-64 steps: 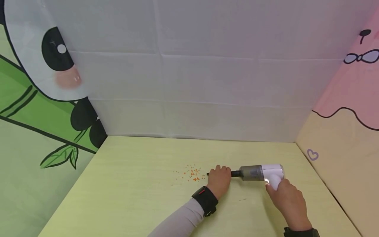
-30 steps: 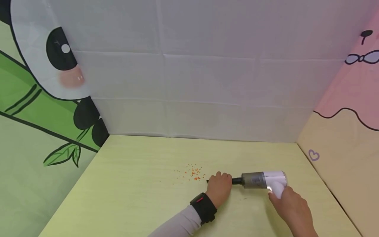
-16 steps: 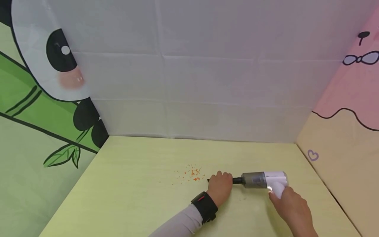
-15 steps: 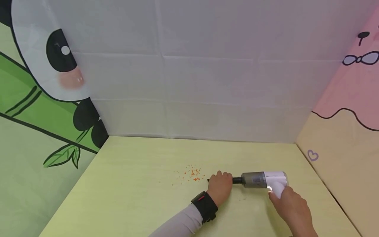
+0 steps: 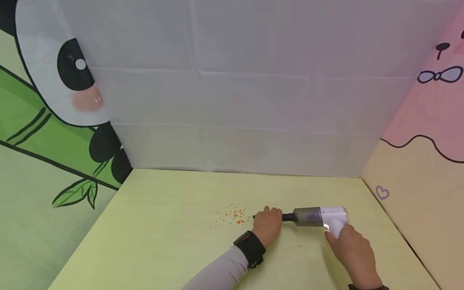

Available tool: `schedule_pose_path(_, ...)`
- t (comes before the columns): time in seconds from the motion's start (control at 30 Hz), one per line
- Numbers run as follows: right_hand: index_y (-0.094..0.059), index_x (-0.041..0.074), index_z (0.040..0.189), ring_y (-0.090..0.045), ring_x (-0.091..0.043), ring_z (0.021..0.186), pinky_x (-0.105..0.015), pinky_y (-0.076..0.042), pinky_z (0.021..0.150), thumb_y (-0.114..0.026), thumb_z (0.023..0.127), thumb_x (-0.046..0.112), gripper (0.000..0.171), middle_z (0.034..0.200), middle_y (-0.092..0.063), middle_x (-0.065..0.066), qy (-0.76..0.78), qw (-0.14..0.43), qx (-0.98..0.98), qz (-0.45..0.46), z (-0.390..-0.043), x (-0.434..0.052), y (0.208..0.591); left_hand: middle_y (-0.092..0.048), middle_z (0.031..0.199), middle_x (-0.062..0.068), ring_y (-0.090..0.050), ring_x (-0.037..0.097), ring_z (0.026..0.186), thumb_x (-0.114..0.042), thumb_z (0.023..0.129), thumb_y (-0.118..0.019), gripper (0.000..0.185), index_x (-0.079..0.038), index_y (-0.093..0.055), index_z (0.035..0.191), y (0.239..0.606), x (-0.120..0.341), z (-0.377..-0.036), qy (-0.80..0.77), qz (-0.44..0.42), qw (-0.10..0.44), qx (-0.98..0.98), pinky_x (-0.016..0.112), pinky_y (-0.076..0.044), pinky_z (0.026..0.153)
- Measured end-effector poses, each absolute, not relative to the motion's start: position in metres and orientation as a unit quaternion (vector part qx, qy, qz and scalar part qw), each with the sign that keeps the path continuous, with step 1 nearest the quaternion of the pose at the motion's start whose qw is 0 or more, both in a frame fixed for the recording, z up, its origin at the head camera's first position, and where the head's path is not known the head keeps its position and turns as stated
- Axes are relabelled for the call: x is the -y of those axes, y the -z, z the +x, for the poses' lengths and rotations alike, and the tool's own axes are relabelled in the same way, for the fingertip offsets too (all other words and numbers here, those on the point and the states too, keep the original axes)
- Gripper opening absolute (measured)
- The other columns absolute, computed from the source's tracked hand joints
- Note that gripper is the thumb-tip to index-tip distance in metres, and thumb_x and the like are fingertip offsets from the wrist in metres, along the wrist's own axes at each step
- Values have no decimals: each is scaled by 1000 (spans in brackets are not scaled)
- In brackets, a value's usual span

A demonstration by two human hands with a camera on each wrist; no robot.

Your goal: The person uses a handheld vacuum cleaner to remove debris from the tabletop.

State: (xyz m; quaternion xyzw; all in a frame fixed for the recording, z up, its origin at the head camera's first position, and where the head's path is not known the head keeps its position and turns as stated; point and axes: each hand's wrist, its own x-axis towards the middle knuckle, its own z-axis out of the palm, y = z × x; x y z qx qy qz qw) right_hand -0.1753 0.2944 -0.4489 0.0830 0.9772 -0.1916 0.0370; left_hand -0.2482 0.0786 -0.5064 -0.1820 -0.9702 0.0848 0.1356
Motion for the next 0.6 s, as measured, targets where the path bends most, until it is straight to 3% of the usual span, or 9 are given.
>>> schedule_pose_path(0.6,-49,-9,89,-51,-24,59,-36,-40,48,-56,100,43,54,68,-52,-11,192,34,-977,82,-183,-283,446,-65,88,-9,-57,9,82,-36,97,-68,11,-25,-70,100,502,-70,-253,-70,-170,119,976,24,-50,65)
